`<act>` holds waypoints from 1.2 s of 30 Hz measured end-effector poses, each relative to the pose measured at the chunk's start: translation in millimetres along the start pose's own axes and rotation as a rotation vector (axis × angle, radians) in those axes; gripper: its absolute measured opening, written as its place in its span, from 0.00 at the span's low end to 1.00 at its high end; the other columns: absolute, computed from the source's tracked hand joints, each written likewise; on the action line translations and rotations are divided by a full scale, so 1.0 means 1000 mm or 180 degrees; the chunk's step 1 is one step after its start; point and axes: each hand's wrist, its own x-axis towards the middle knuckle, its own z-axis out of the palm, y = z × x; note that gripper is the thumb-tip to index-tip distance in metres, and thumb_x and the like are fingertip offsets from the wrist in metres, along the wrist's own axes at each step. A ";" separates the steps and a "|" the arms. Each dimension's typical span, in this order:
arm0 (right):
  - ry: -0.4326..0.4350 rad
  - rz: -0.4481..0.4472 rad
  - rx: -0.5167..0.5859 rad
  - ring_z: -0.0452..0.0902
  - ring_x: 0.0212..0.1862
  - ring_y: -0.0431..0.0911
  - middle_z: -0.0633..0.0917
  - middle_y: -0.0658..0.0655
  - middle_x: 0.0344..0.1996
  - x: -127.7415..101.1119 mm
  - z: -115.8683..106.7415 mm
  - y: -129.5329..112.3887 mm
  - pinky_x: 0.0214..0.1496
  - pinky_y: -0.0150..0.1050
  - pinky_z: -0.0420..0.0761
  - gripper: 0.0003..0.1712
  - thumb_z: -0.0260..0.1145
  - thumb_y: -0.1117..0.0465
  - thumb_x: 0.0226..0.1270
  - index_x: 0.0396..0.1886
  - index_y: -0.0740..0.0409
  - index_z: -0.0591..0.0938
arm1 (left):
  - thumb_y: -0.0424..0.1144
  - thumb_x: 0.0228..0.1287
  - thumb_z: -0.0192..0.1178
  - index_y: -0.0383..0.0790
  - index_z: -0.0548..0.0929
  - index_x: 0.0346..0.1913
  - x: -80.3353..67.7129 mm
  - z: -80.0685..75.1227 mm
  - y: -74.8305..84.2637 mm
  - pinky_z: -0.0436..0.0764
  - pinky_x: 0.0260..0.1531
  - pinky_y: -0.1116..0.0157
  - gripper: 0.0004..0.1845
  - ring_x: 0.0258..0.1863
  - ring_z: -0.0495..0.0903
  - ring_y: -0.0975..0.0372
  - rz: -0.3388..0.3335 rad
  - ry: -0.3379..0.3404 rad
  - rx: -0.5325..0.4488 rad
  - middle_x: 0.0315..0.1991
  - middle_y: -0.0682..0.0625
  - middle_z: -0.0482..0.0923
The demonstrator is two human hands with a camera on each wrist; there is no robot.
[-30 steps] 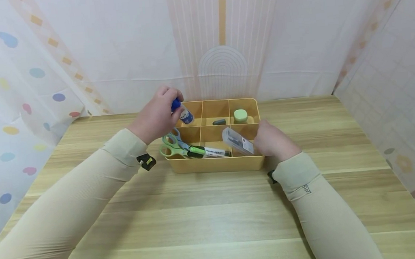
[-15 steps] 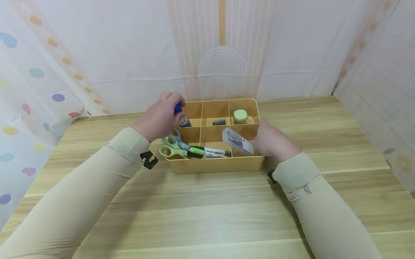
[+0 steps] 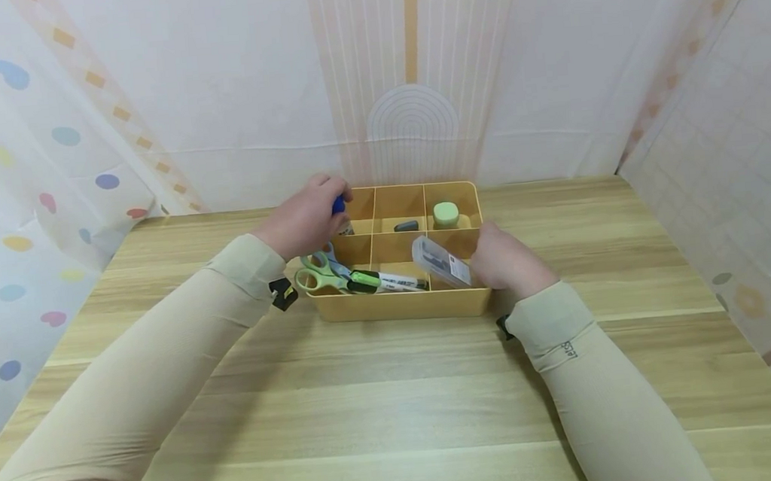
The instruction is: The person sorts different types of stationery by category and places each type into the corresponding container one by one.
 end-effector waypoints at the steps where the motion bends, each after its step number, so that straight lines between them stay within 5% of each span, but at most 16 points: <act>1: -0.0005 0.0004 -0.0004 0.77 0.51 0.62 0.77 0.77 0.60 0.000 0.000 0.000 0.46 0.47 0.80 0.32 0.46 0.66 0.72 0.71 0.81 0.58 | 0.38 0.81 0.54 0.39 0.74 0.65 0.001 0.000 0.000 0.87 0.34 0.64 0.16 0.42 0.81 0.55 0.0005 -0.0006 0.0001 0.56 0.45 0.69; 10: 0.0006 -0.0021 -0.0029 0.76 0.52 0.62 0.77 0.78 0.61 -0.002 -0.001 -0.002 0.48 0.49 0.80 0.33 0.46 0.66 0.71 0.71 0.82 0.58 | 0.36 0.75 0.56 0.38 0.73 0.69 0.008 -0.001 -0.003 0.86 0.47 0.60 0.22 0.49 0.79 0.54 0.0012 0.0013 0.0070 0.61 0.41 0.70; 19: 0.0092 -0.0103 -0.0087 0.77 0.50 0.62 0.79 0.78 0.57 -0.002 0.001 0.002 0.46 0.49 0.80 0.31 0.46 0.66 0.71 0.68 0.83 0.61 | 0.35 0.75 0.54 0.42 0.67 0.75 0.006 -0.004 -0.001 0.87 0.41 0.62 0.28 0.49 0.80 0.51 -0.0109 -0.0136 -0.0159 0.69 0.36 0.66; 24: 0.0018 -0.0027 0.0012 0.76 0.52 0.63 0.76 0.80 0.62 -0.003 0.001 0.002 0.46 0.48 0.80 0.34 0.46 0.66 0.71 0.73 0.82 0.56 | 0.35 0.76 0.53 0.45 0.64 0.78 0.007 -0.005 0.001 0.88 0.39 0.62 0.30 0.50 0.81 0.50 -0.0176 -0.0201 -0.0230 0.72 0.35 0.64; 29: 0.0006 -0.0004 0.0028 0.75 0.53 0.63 0.74 0.80 0.65 -0.004 0.002 0.003 0.46 0.49 0.79 0.35 0.45 0.65 0.72 0.73 0.82 0.55 | 0.39 0.77 0.54 0.48 0.55 0.84 0.007 -0.005 -0.001 0.88 0.53 0.53 0.37 0.60 0.78 0.47 -0.0195 -0.0180 -0.0276 0.77 0.36 0.61; 32: 0.0005 -0.0071 0.0121 0.73 0.63 0.66 0.68 0.82 0.71 -0.004 0.003 0.005 0.61 0.59 0.79 0.39 0.45 0.64 0.73 0.77 0.82 0.49 | 0.44 0.78 0.55 0.48 0.50 0.86 0.003 -0.008 -0.005 0.82 0.65 0.46 0.40 0.71 0.72 0.44 -0.0173 -0.0183 -0.0394 0.82 0.39 0.57; 36: 0.0063 -0.0188 0.0362 0.62 0.77 0.71 0.60 0.81 0.77 -0.007 0.003 0.010 0.78 0.68 0.64 0.44 0.44 0.57 0.79 0.83 0.74 0.39 | 0.52 0.80 0.53 0.48 0.46 0.87 -0.005 -0.016 -0.014 0.72 0.74 0.43 0.42 0.78 0.65 0.42 -0.0127 -0.0166 -0.0649 0.84 0.38 0.54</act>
